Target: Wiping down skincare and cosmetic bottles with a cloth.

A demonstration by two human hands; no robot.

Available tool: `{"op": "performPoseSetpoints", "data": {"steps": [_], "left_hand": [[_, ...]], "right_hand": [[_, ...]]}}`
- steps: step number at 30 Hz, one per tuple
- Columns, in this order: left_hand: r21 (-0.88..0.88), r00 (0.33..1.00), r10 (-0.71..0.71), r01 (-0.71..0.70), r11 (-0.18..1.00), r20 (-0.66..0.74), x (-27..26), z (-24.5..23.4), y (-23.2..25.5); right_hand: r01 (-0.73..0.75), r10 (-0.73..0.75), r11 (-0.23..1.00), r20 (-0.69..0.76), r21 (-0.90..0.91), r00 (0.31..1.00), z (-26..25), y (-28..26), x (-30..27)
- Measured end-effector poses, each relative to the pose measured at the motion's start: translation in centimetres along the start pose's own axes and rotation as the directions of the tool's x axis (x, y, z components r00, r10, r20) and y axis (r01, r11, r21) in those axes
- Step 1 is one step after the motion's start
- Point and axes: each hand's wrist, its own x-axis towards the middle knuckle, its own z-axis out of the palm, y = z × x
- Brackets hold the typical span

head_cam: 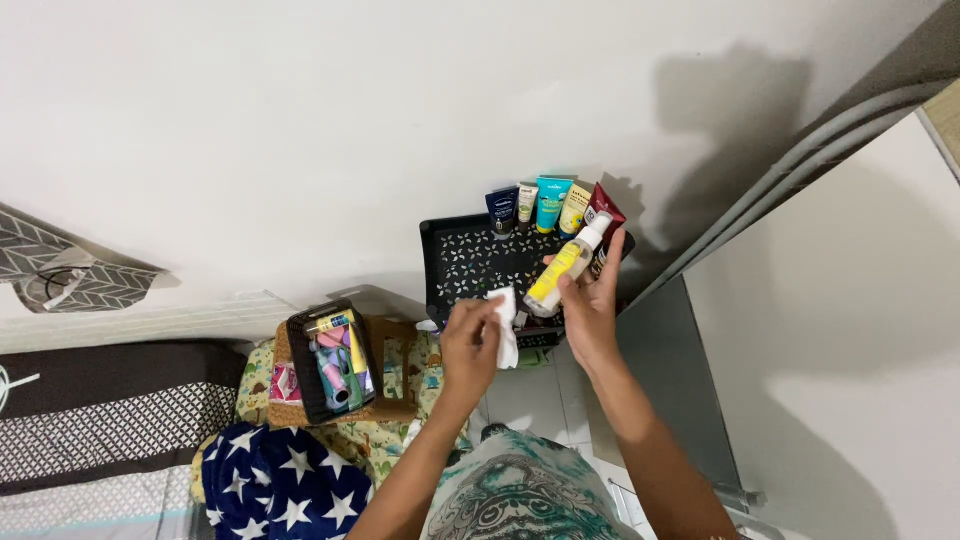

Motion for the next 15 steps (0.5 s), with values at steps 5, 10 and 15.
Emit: {"op": "performPoseSetpoints", "data": {"steps": [5, 10, 15], "left_hand": [[-0.554, 0.976, -0.167, 0.218, 0.804, 0.142, -0.2, 1.8, -4.7], [-0.778, 0.774, -0.460, 0.580, 0.240, 0.435, 0.2, 0.6, -0.6], [-0.738, 0.817, -0.330, 0.572, 0.359, 0.473, -0.6, 2.1, -4.8]], "right_hand": [[0.077, -0.054, 0.986, 0.156, -0.145, 0.986, 0.0, 0.4, -0.8], [0.083, -0.040, 0.964, 0.171, -0.254, 0.984, 1.5, 0.4, -1.8], [0.201, -0.125, 0.857, 0.186, -0.475, 0.974, 2.5, 1.0, -2.1]]}}
